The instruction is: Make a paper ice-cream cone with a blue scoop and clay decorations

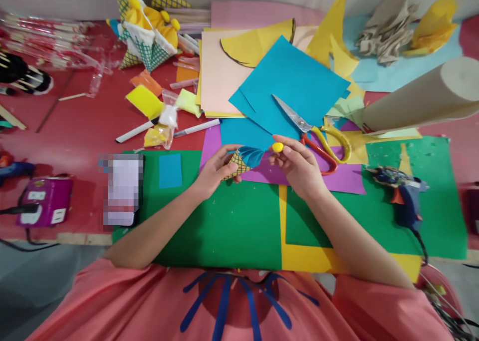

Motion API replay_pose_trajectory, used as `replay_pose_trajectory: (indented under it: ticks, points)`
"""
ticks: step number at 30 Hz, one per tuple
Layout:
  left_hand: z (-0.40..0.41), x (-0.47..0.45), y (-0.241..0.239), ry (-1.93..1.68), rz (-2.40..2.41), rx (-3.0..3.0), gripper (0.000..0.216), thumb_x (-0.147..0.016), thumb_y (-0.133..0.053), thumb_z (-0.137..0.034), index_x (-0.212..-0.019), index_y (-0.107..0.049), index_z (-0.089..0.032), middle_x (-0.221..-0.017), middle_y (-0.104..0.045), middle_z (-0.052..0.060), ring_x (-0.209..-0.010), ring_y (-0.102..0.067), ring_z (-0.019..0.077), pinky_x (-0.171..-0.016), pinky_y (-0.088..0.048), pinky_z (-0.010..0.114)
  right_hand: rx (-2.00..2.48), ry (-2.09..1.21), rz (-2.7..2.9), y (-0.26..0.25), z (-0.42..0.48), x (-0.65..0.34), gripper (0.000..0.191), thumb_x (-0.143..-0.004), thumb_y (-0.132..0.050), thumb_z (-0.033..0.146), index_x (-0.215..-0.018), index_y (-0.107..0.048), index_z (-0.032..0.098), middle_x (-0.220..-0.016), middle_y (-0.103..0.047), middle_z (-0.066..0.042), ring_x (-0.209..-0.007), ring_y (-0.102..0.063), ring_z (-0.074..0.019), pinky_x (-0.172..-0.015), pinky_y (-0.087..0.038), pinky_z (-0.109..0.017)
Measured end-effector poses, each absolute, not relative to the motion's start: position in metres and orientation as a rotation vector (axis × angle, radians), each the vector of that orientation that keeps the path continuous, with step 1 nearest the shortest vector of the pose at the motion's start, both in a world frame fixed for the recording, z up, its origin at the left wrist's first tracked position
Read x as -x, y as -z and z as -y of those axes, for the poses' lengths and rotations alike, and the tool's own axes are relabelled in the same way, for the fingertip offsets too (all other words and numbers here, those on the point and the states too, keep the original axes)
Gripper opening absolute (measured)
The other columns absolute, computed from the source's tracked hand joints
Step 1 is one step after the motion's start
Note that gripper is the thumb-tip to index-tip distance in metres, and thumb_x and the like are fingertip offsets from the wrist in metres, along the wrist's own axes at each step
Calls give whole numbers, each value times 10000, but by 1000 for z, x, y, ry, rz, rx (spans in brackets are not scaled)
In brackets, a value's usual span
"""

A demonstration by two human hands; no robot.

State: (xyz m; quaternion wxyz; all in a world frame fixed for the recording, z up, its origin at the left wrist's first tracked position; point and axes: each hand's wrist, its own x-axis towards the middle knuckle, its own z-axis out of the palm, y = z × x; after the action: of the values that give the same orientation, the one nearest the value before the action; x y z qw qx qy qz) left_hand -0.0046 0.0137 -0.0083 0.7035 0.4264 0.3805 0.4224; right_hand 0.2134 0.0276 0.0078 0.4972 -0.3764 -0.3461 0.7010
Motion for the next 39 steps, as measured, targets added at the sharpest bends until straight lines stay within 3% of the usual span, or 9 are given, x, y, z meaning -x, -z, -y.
replay_pose_trajectory:
  ticks: [4, 9, 23, 39]
  points:
    - [-13, 8, 12, -966, -879, -1032, 490, -771, -738, -408, -1211, -614, -230, -998, -684, 41, -583, -638, 63, -496, -528, 153, 973, -1651, 896, -6, -27, -213, 281, -782, -728, 369, -1046, -720, 275, -810, -687, 27, -671, -634, -93, -627, -506, -233]
    - [-10, 10, 15, -1001, -906, -1107, 522, -773, -743, -418, -1258, -619, -271, -1149, -668, 69, -672, -672, 80, -541, -558, 154, 990, -1581, 928, -3, -25, -213, 200, -776, -744, 357, -952, -728, 264, -833, -701, 20, -702, -629, -101, -668, -529, -246]
    - [-11, 8, 10, -952, -973, -1206, 521, -798, -714, -427, -1271, -580, -252, -1182, -666, 78, -683, -682, 89, -571, -569, 170, 996, -1456, 1021, 1, -24, -212, 194, -770, -767, 256, -960, -738, 285, -901, -749, 27, -800, -698, -115, -754, -570, -252]
    - [-9, 8, 13, -997, -997, -1251, 500, -801, -716, -400, -1266, -582, -276, -1213, -650, 66, -743, -663, 102, -604, -564, 200, 1066, -1422, 1095, 2, -22, -213, 203, -784, -753, 268, -983, -727, 294, -940, -753, 17, -850, -707, -140, -715, -582, -266]
